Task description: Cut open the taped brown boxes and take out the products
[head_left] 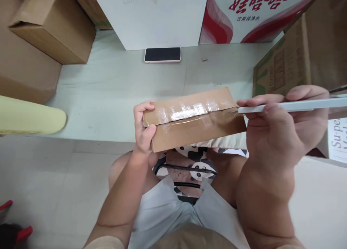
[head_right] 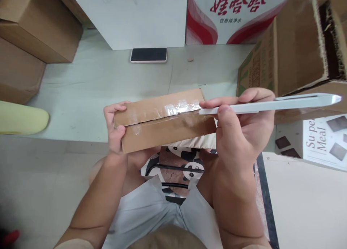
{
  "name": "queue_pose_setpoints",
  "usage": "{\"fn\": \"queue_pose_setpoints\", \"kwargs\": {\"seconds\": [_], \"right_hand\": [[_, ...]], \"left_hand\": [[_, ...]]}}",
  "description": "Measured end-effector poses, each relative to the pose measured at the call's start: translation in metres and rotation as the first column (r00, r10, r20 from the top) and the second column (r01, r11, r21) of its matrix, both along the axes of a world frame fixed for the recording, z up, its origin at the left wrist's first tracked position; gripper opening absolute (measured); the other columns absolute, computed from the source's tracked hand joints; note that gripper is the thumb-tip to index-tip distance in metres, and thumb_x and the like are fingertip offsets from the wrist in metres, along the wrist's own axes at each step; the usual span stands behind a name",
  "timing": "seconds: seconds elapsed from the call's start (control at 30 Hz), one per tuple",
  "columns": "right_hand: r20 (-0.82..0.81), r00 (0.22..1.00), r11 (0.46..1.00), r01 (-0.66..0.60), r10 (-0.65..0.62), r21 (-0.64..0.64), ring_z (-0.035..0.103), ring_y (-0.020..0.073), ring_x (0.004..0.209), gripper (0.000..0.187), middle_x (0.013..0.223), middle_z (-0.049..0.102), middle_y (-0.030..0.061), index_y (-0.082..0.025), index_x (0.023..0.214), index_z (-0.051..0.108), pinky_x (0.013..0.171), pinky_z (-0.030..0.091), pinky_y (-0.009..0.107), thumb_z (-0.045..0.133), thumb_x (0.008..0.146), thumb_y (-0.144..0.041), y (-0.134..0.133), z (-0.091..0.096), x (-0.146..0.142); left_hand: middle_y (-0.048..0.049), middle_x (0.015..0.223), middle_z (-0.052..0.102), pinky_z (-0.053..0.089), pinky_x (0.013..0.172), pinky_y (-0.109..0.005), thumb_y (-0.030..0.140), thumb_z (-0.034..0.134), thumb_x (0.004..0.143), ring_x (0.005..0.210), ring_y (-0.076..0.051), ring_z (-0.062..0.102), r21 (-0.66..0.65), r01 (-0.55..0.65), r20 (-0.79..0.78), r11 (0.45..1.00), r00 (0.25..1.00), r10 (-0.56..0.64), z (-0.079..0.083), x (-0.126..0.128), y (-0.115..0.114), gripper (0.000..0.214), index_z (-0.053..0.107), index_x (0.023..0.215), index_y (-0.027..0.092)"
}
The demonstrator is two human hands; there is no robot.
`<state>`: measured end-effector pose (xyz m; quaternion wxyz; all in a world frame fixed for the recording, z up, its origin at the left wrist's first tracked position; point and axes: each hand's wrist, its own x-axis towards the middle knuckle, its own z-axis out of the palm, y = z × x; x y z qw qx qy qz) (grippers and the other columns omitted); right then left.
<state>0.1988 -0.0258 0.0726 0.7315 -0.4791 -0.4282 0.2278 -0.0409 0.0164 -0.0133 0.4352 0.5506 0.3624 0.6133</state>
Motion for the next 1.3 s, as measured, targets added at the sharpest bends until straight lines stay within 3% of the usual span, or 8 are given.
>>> {"fn": "queue_pose_setpoints", "kwargs": {"seconds": [0.13, 0.27, 0.6, 0.8, 0.93, 1.0, 1.13, 1.3], "right_hand": [[0.033, 0.999, 1.0, 0.013, -0.013, -0.001, 0.076, 0.0158, 0.067, 0.03, 0.069, 0.054, -0.0102, -0.026, 0.086, 0.046, 0.073, 0.062, 0.036, 0.074, 0.083, -0.017, 0.001, -0.003, -0.001], [0.027, 1.0, 1.0, -0.002, 0.002, -0.027, 0.076, 0.0157, 0.071, 0.026, 0.071, 0.056, -0.009, -0.026, 0.089, 0.047, 0.075, 0.063, 0.035, 0.07, 0.084, -0.014, 0.0, -0.004, -0.002], [0.13, 0.991, 0.994, -0.03, 0.043, -0.103, 0.077, 0.0213, 0.079, 0.028, 0.078, 0.063, -0.0039, -0.029, 0.094, 0.049, 0.07, 0.064, 0.038, 0.075, 0.09, -0.039, -0.001, -0.011, 0.006], [0.068, 0.993, 0.99, -0.09, 0.097, -0.105, 0.078, 0.0211, 0.081, 0.023, 0.082, 0.07, -0.0032, -0.029, 0.095, 0.049, 0.075, 0.064, 0.04, 0.072, 0.089, -0.031, -0.002, -0.01, 0.003], [0.056, 0.997, 0.998, -0.05, 0.051, -0.032, 0.076, 0.0197, 0.072, 0.021, 0.076, 0.069, -0.0052, -0.029, 0.091, 0.05, 0.073, 0.065, 0.04, 0.071, 0.088, -0.027, -0.004, -0.007, 0.0], [0.056, 0.998, 0.999, 0.02, -0.022, 0.047, 0.07, 0.0177, 0.061, 0.02, 0.071, 0.065, -0.0057, -0.029, 0.089, 0.05, 0.061, 0.061, 0.036, 0.07, 0.09, -0.027, -0.006, -0.004, 0.001], [0.011, 0.99, 0.985, 0.142, -0.144, 0.097, 0.044, 0.0102, 0.04, 0.011, 0.057, 0.05, -0.0096, -0.026, 0.089, 0.053, 0.041, 0.035, 0.026, 0.063, 0.092, -0.022, -0.018, 0.0, 0.008], [0.066, 0.995, 0.985, 0.08, -0.071, -0.15, 0.042, 0.0095, 0.042, 0.007, 0.056, 0.047, -0.0111, -0.026, 0.096, 0.05, 0.042, 0.028, 0.022, 0.057, 0.093, -0.026, -0.031, -0.019, 0.024]], "left_hand": [[-0.0052, 0.115, 0.06, 0.053, 0.097, -0.043, 0.063, 0.078, 0.077, 0.108, -0.027, 0.059, 0.006, 0.011, 0.0, 1.0, 1.0, -0.011, -0.001, 0.0, 0.001, 0.048, 0.063, 0.109, 0.03], [-0.0063, 0.116, 0.059, 0.053, 0.098, -0.045, 0.062, 0.078, 0.077, 0.11, -0.028, 0.059, 0.007, 0.011, 0.008, 1.0, 1.0, -0.011, -0.003, -0.002, 0.002, 0.049, 0.063, 0.11, 0.03], [-0.004, 0.12, 0.061, 0.054, 0.096, -0.041, 0.065, 0.077, 0.081, 0.108, -0.024, 0.063, 0.032, -0.024, -0.036, 0.999, 0.999, 0.025, 0.001, -0.001, 0.002, 0.054, 0.058, 0.121, 0.034], [-0.0038, 0.112, 0.064, 0.055, 0.088, -0.036, 0.069, 0.069, 0.088, 0.1, -0.021, 0.066, 0.073, -0.002, -0.072, 0.997, 0.997, 0.007, 0.003, -0.007, 0.008, 0.049, 0.06, 0.121, 0.033], [-0.0063, 0.114, 0.064, 0.055, 0.084, -0.037, 0.075, 0.069, 0.084, 0.097, -0.022, 0.066, 0.033, 0.015, -0.072, 0.999, 0.997, -0.013, 0.004, -0.011, 0.008, 0.056, 0.061, 0.113, 0.028], [-0.0067, 0.112, 0.064, 0.056, 0.084, -0.038, 0.077, 0.07, 0.081, 0.096, -0.023, 0.066, -0.005, 0.012, -0.068, 1.0, 0.998, -0.012, 0.006, -0.011, 0.008, 0.059, 0.06, 0.111, 0.027], [-0.0064, 0.11, 0.065, 0.055, 0.084, -0.036, 0.076, 0.074, 0.078, 0.094, -0.022, 0.066, -0.074, -0.021, -0.031, 0.997, 0.999, 0.019, 0.008, -0.009, 0.012, 0.06, 0.059, 0.107, 0.026], [-0.0061, 0.103, 0.066, 0.053, 0.075, -0.032, 0.077, 0.078, 0.072, 0.085, -0.02, 0.065, -0.115, -0.043, 0.045, 0.992, 0.998, 0.049, 0.013, -0.002, 0.02, 0.064, 0.06, 0.101, 0.023]]}}
